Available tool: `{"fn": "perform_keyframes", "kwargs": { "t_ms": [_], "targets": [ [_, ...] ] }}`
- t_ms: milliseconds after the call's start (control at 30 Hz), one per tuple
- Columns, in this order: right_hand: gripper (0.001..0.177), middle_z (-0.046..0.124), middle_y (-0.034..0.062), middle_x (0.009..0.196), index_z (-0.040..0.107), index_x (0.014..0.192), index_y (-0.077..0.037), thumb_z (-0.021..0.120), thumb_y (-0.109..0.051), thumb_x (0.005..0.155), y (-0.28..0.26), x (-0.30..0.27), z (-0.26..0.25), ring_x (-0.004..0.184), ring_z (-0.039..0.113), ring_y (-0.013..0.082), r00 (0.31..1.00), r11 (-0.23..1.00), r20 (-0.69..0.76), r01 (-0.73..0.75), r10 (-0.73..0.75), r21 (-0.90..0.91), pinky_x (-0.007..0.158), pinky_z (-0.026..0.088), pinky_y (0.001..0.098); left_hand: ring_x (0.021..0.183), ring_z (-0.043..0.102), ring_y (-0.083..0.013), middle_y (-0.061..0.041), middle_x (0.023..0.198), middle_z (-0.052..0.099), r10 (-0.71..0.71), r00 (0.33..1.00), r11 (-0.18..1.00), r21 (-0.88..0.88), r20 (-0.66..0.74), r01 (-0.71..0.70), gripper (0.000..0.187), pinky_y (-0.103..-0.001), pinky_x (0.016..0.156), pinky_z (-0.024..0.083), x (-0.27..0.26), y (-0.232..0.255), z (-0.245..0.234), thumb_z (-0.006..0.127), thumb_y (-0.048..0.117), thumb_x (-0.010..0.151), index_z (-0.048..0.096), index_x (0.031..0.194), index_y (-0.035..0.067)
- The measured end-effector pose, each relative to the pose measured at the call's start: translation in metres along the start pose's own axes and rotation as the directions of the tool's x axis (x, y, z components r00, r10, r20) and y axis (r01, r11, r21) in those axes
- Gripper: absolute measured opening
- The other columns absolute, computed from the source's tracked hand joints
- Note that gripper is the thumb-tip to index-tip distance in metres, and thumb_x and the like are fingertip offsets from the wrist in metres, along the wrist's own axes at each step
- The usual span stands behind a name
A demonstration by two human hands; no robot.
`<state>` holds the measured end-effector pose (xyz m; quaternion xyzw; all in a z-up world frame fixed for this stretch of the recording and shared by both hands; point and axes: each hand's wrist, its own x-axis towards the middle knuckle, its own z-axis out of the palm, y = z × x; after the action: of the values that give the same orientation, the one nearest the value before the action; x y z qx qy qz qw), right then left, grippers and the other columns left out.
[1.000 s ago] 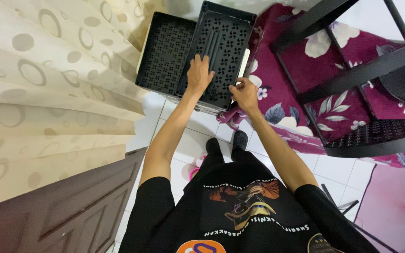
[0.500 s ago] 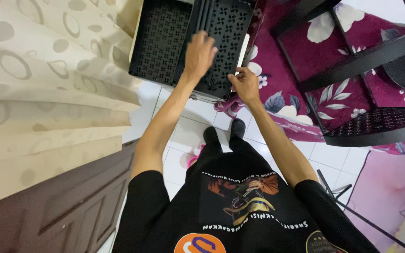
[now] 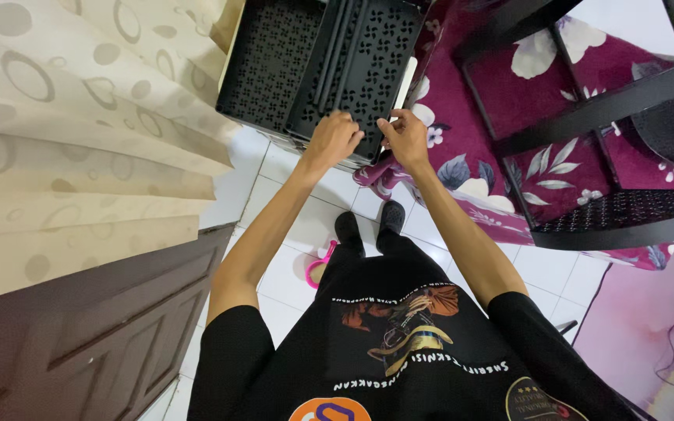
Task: The person assembles a black plastic shelving unit by inserting vertical poles into perforated trays and stacking them on a floral tablecloth. They repeatedly pick up trays and poles, align the holes, and press the poles into place, building the unit layer by layer.
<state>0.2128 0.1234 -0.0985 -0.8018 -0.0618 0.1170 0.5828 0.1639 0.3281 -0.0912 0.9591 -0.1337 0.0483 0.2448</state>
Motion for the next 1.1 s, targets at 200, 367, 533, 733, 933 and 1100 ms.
{"fn": "perform_keyframes", "kwargs": {
  "t_ms": [200, 367, 533, 733, 933, 1100],
  "targets": [
    [0.046, 0.073, 0.0149, 0.084, 0.06, 0.123, 0.011, 0.076, -0.022, 0.095, -0.002, 0.001, -0.001, 0.061, 0.071, 0.0153, 1.0, 0.999, 0.008, -0.007, 0.008, -0.046, 0.052, 0.057, 0.0273, 0.127, 0.056, -0.0366, -0.018, 0.131, 0.064, 0.102, 0.978, 0.98, 0.189, -0.179, -0.067, 0.018, -0.049, 0.1, 0.046, 0.032, -0.03, 0.016, 0.072, 0.013, 0.087, 0.075, 0.096, -0.001],
    [0.049, 0.075, 0.0148, 0.085, 0.06, 0.124, 0.011, 0.076, -0.025, 0.094, -0.007, 0.003, -0.003, 0.061, 0.071, 0.0152, 0.999, 0.997, 0.015, -0.035, 0.036, -0.069, 0.055, 0.057, 0.0279, 0.139, 0.047, -0.0401, -0.024, 0.145, 0.056, 0.009, 0.989, 0.979, 0.201, -0.144, 0.021, 0.026, -0.048, 0.113, 0.04, 0.029, -0.063, 0.022, 0.071, 0.009, 0.09, 0.071, 0.109, -0.009],
    [0.048, 0.074, 0.0143, 0.086, 0.061, 0.124, 0.009, 0.076, -0.026, 0.093, -0.01, 0.001, -0.006, 0.062, 0.072, 0.0147, 0.999, 0.994, 0.022, -0.037, 0.039, -0.103, 0.054, 0.056, 0.0276, 0.138, 0.045, -0.043, -0.027, 0.146, 0.052, -0.03, 0.993, 0.985, 0.168, -0.116, 0.049, 0.034, -0.05, 0.111, 0.039, 0.025, -0.061, 0.012, 0.075, 0.012, 0.087, 0.068, 0.11, -0.011],
    [0.038, 0.075, 0.0111, 0.083, 0.067, 0.118, 0.006, 0.072, -0.025, 0.096, 0.003, -0.01, -0.033, 0.063, 0.071, 0.0144, 0.995, 0.992, -0.07, 0.068, -0.075, -0.106, 0.056, 0.055, 0.0266, 0.138, 0.044, -0.0436, -0.027, 0.146, 0.05, -0.013, 0.979, 1.0, -0.024, -0.204, 0.008, 0.04, -0.049, 0.114, 0.039, 0.034, -0.012, -0.004, 0.076, 0.018, 0.091, 0.067, 0.122, -0.005],
    [0.026, 0.073, 0.0091, 0.085, 0.068, 0.114, 0.005, 0.07, -0.016, 0.099, 0.016, -0.042, -0.114, 0.068, 0.069, 0.0113, 0.985, 0.995, -0.143, 0.101, -0.1, 0.0, 0.058, 0.055, 0.0277, 0.128, 0.053, -0.0423, -0.024, 0.134, 0.057, 0.024, 0.973, 0.955, -0.281, -0.229, -0.09, 0.037, -0.045, 0.107, 0.044, 0.064, 0.07, -0.012, 0.074, 0.019, 0.094, 0.065, 0.123, -0.002],
    [0.024, 0.073, 0.0086, 0.087, 0.068, 0.117, 0.004, 0.069, -0.013, 0.101, 0.025, -0.094, -0.229, 0.073, 0.068, 0.0103, 0.949, 0.993, -0.293, 0.102, -0.114, -0.058, 0.063, 0.055, 0.0272, 0.119, 0.062, -0.0386, -0.02, 0.126, 0.064, 0.09, 0.979, 0.89, -0.427, -0.182, -0.161, 0.035, -0.043, 0.103, 0.048, 0.091, 0.151, -0.001, 0.074, 0.017, 0.096, 0.064, 0.124, -0.002]
  ]
}}
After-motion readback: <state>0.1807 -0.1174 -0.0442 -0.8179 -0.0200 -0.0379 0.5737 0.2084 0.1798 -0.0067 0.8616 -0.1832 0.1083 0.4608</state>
